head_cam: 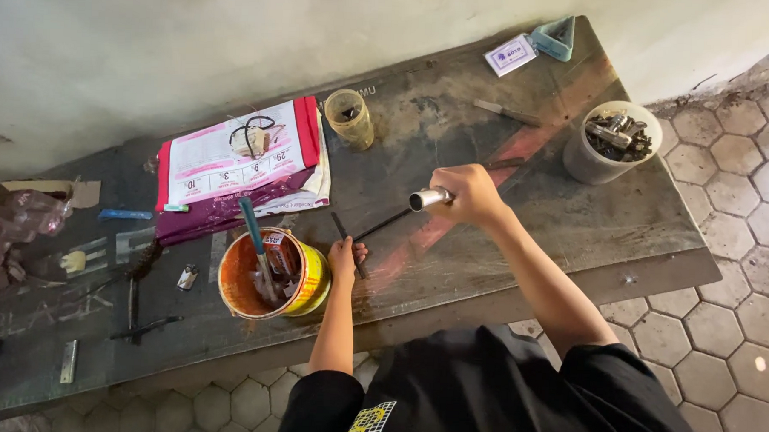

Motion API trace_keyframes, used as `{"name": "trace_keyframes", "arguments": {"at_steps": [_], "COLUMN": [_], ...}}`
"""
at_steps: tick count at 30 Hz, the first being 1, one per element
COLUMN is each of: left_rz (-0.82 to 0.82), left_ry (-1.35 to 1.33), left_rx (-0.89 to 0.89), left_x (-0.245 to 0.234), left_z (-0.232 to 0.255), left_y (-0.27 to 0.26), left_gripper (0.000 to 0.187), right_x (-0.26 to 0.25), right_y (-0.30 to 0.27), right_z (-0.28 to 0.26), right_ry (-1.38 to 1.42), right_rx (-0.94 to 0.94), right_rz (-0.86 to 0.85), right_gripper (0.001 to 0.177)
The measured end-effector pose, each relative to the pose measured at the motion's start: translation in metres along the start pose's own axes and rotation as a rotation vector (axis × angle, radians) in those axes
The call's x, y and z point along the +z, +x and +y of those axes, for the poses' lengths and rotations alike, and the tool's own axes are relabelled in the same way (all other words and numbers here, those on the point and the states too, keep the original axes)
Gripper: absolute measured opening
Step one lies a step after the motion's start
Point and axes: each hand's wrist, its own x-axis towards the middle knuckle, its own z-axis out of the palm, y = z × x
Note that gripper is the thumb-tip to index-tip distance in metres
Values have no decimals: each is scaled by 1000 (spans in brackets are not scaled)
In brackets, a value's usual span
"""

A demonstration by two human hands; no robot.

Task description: Repairing and assembling small mechanical components and wiring at a workbench.

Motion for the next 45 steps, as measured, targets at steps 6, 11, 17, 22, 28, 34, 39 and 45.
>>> {"name": "trace_keyframes", "arguments": {"at_steps": [6,11,17,22,28,34,39,45], "left_rz": [7,3,-68,-16,-21,-156,-111,-123], "left_ry": [26,-68,-58,86,179,203,808,841], "left_rx": [97,124,114,190,143,647,722,889], "left_x": [9,8,10,1,-10,-4,-6,-5], "left_z": [2,-10,-5,-5,-21,-7,-17,-10], "left_y": [-15,-20,-33,-44,-33,-37,-43,-41], "left_gripper": [18,16,23,31,38,43,25,23], "right_x": [52,73,125,157,181,319,421,424], "right_y": [-37,-29,-62,-77,31,66,35,41], "right_z": [10,-16,-44,-55,-118,-111,-71,-65], "right_ry": [616,1467,1616,1950,1381,1181,851,620], "right_rx": [427,726,1190,1036,641,529,719,520], "right_rz": [193,375,507,206,67,-150,-538,-706], "right_gripper": [23,38,29,38,29,6,7,19]}}
